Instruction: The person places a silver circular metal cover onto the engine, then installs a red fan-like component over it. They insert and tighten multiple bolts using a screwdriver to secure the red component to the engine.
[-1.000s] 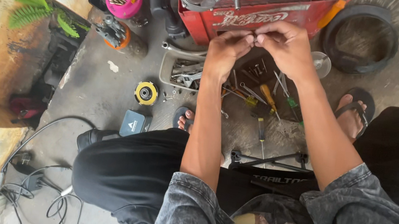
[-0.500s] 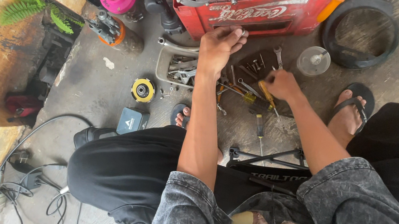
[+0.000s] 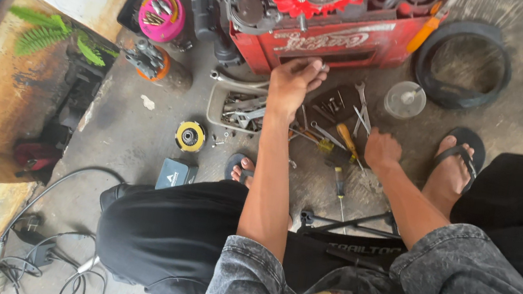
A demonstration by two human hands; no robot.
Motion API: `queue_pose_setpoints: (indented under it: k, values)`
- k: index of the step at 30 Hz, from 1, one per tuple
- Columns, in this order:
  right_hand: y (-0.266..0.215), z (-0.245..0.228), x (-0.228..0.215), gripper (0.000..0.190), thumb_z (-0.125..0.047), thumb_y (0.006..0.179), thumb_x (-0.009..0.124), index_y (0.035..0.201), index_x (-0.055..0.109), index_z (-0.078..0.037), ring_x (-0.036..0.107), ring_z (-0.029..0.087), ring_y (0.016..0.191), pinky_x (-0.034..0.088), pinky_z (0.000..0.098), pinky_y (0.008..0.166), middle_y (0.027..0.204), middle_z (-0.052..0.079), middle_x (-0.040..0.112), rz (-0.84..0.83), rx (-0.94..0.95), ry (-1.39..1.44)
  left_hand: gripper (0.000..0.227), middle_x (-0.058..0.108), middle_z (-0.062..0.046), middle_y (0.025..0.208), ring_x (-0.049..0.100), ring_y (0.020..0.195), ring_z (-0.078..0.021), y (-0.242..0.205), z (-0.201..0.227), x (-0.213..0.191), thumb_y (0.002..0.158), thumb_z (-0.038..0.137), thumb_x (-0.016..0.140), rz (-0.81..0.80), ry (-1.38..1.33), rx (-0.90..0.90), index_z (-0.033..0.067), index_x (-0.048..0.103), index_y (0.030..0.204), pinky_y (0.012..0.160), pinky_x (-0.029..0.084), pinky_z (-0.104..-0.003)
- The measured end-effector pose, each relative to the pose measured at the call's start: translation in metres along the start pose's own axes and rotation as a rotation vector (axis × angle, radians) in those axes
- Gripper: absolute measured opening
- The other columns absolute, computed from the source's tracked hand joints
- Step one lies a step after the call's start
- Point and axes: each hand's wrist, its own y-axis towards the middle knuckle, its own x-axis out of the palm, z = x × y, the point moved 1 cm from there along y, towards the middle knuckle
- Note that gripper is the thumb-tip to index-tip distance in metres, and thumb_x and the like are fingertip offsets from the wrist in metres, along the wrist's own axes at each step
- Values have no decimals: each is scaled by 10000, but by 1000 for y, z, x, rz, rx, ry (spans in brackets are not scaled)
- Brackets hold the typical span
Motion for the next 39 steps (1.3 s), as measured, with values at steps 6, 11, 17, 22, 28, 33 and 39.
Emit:
queue_pose_setpoints:
  k: [6,11,17,22,28,33,39]
  values:
    - [-87,-49,-144,429,-153,805,540,1168,471,65,594,487,1006,489,550,831,1112,333,571,-80,-169,122,316,676,-222,893,685,795,-239,21,-16,-1,804,160,693,-3,-53,17,-57,623,1023,781,559,-338]
    - [-92,-43,-182,474,-221,793,593,1192,465,0,627,448,887,531,522,691,1002,280,586,72,-332,262,305,685,-182,889,682,774,-196,15,0,-1,817,198,692,19,-80,50,-22,632,1020,767,563,-310]
    - [-91,-36,-199,351,-148,743,613,1079,517,-112,608,422,766,505,492,596,876,172,544,596,-613,538,286,686,-162,919,674,798,-186,19,10,2,836,240,688,72,-218,68,28,642,1022,793,549,-318]
    - [-110,-46,-214,358,-175,680,641,1032,582,-189,622,298,681,507,406,545,801,33,527,818,-722,477,249,687,-133,902,680,798,-187,21,8,4,822,254,708,44,-327,35,70,658,982,777,548,-294]
    - [-113,-47,-214,369,-162,665,648,1030,597,-186,617,273,674,509,407,539,796,13,526,809,-706,486,238,694,-137,883,689,754,-165,21,10,1,821,245,705,8,-380,3,55,650,952,714,567,-240]
    - [-114,-49,-215,352,-144,681,640,1030,598,-174,618,343,668,502,459,534,797,53,543,786,-724,556,231,691,-139,877,686,759,-166,18,14,3,824,241,703,-3,-380,28,59,658,959,727,570,-254]
    - [-123,-52,-218,336,-122,684,651,1016,605,-156,620,362,676,496,455,512,793,68,553,768,-704,611,258,690,-138,870,678,768,-168,23,12,7,827,260,704,18,-248,82,52,671,976,765,560,-283]
